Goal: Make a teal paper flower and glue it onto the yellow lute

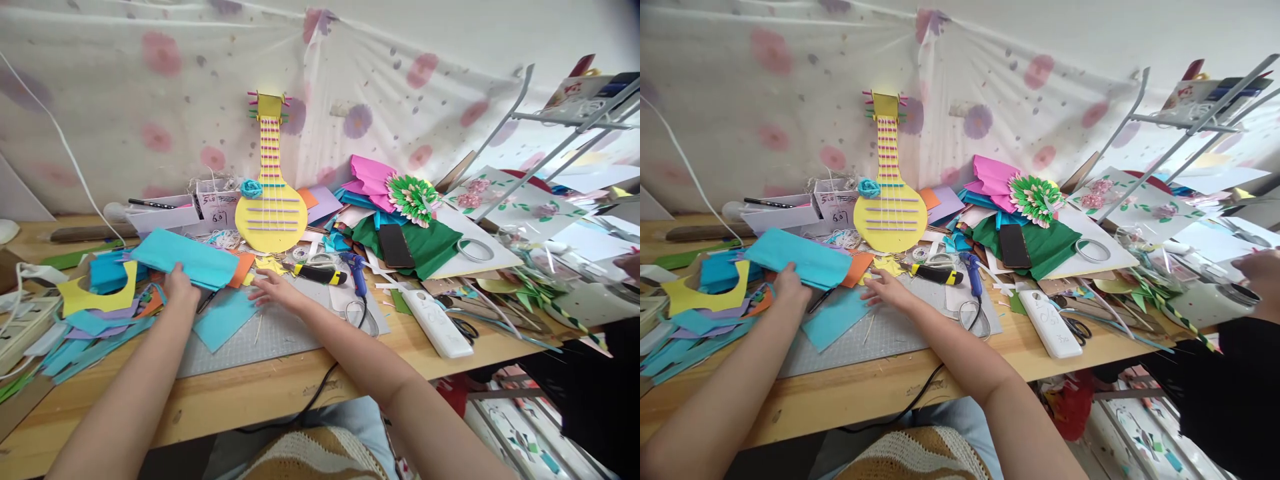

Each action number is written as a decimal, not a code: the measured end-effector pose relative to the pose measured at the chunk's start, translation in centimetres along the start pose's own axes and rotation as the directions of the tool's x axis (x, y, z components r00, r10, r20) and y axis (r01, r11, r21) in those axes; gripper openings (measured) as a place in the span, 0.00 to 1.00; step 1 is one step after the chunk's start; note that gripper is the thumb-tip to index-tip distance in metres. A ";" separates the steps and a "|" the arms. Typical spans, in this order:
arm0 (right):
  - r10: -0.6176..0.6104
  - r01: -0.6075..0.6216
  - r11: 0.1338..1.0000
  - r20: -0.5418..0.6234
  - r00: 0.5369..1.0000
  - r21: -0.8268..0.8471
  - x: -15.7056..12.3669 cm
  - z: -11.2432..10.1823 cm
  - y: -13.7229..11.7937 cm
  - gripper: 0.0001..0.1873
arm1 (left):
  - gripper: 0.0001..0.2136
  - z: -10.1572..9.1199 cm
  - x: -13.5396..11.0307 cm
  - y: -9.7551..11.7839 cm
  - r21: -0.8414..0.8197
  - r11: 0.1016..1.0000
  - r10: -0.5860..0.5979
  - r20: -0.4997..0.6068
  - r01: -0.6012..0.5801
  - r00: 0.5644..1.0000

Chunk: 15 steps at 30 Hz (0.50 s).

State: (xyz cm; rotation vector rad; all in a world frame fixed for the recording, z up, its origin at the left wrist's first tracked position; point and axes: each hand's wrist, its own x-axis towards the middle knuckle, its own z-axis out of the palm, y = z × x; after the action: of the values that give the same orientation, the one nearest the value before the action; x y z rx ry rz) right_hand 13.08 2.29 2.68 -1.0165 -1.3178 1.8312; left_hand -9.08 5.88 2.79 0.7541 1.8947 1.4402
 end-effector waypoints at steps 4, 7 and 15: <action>0.027 -0.026 1.000 0.075 0.997 -0.013 1.3 1.7 -0.5 0.29 | 0.23 0.3 -0.1 0.0 -0.066 0.994 -0.105 -0.221 0.092 0.970; 0.027 -0.019 0.996 0.092 0.995 -0.083 1.6 1.8 -1.1 0.19 | 0.22 0.8 -0.2 0.2 0.000 1.000 0.001 -0.168 -0.001 0.986; 0.034 0.045 0.950 0.248 0.968 -0.310 -1.3 0.0 -2.3 0.06 | 0.20 1.2 2.4 1.2 0.049 0.997 0.051 -0.010 -0.051 0.999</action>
State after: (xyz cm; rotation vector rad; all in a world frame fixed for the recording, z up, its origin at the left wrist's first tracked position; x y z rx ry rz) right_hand 13.88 1.89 5.14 -0.9587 -1.8077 1.8276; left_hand -9.59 8.67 3.42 0.8244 1.9387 1.4365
